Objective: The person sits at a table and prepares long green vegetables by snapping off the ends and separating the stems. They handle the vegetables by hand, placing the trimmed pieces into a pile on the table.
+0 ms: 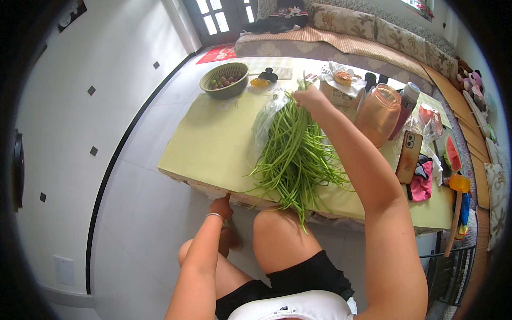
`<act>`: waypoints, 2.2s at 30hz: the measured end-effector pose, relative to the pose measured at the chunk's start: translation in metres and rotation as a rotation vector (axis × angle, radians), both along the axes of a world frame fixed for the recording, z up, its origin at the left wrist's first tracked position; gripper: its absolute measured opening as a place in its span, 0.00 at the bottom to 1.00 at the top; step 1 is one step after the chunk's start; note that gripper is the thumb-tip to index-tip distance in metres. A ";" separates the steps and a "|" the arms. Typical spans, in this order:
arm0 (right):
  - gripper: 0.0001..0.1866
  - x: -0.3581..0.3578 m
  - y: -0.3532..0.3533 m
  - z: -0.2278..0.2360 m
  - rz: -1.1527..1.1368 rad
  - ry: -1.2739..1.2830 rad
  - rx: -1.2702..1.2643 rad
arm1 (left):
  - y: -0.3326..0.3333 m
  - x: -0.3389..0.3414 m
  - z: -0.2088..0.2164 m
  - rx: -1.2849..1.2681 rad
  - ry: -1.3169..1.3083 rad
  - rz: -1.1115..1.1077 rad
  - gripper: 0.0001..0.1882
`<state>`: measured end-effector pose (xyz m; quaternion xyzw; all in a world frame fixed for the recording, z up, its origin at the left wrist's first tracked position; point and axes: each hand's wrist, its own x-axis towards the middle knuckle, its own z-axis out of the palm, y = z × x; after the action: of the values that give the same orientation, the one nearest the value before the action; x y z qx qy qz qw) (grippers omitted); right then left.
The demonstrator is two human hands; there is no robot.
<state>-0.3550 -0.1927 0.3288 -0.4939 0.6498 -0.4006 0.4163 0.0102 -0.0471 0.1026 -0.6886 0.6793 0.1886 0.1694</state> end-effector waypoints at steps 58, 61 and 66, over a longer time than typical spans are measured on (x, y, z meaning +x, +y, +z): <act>0.09 -0.117 0.242 -0.134 -0.248 0.259 -0.318 | -0.007 -0.020 -0.075 -0.635 0.022 -0.447 0.05; 0.09 -0.126 0.246 -0.136 -0.269 0.204 -0.246 | -0.005 -0.036 -0.061 -0.550 0.080 -0.365 0.06; 0.08 -0.124 0.242 -0.142 -0.238 0.270 -0.332 | 0.011 -0.013 -0.075 -0.493 0.224 -0.073 0.07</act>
<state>-0.4788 0.0489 0.1870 -0.5248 0.6784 -0.4782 0.1887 -0.0027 -0.0358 0.0276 -0.6590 0.7436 0.0863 -0.0730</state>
